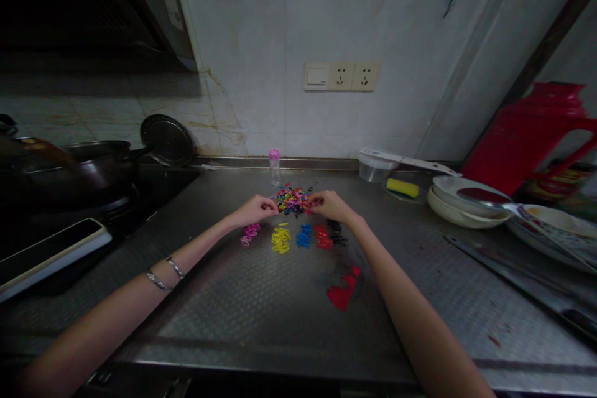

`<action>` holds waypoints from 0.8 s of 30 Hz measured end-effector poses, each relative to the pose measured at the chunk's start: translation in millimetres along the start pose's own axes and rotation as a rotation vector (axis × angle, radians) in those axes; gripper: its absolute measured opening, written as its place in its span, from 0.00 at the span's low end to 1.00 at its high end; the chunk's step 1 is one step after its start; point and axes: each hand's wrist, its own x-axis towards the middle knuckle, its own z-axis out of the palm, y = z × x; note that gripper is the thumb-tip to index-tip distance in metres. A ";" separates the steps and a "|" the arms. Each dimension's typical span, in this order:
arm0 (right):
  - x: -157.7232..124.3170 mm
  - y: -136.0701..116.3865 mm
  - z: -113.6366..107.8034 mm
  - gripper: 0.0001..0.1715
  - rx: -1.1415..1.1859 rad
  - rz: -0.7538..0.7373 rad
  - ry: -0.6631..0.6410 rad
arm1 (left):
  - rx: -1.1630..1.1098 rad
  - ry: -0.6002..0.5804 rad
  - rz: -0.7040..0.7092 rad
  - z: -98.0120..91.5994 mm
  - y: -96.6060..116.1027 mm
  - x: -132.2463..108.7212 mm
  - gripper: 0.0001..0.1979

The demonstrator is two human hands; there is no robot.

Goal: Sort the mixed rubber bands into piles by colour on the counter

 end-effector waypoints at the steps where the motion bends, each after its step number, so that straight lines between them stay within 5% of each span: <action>1: 0.5 -3.9 0.2 0.15 0.041 0.003 0.003 | -0.016 0.005 0.001 -0.2 2.1 0.7 0.10; 9: -0.7 -42.3 17.9 0.29 0.297 -0.062 -0.153 | -0.102 0.016 0.032 0.9 8.8 6.1 0.11; 17: -1.1 -43.6 22.7 0.20 0.003 -0.125 -0.033 | 0.004 -0.059 0.024 2.4 8.3 4.4 0.10; 24: -1.7 -49.1 35.7 0.14 -0.237 -0.278 -0.072 | 0.013 -0.076 0.021 -10.1 6.8 3.7 0.09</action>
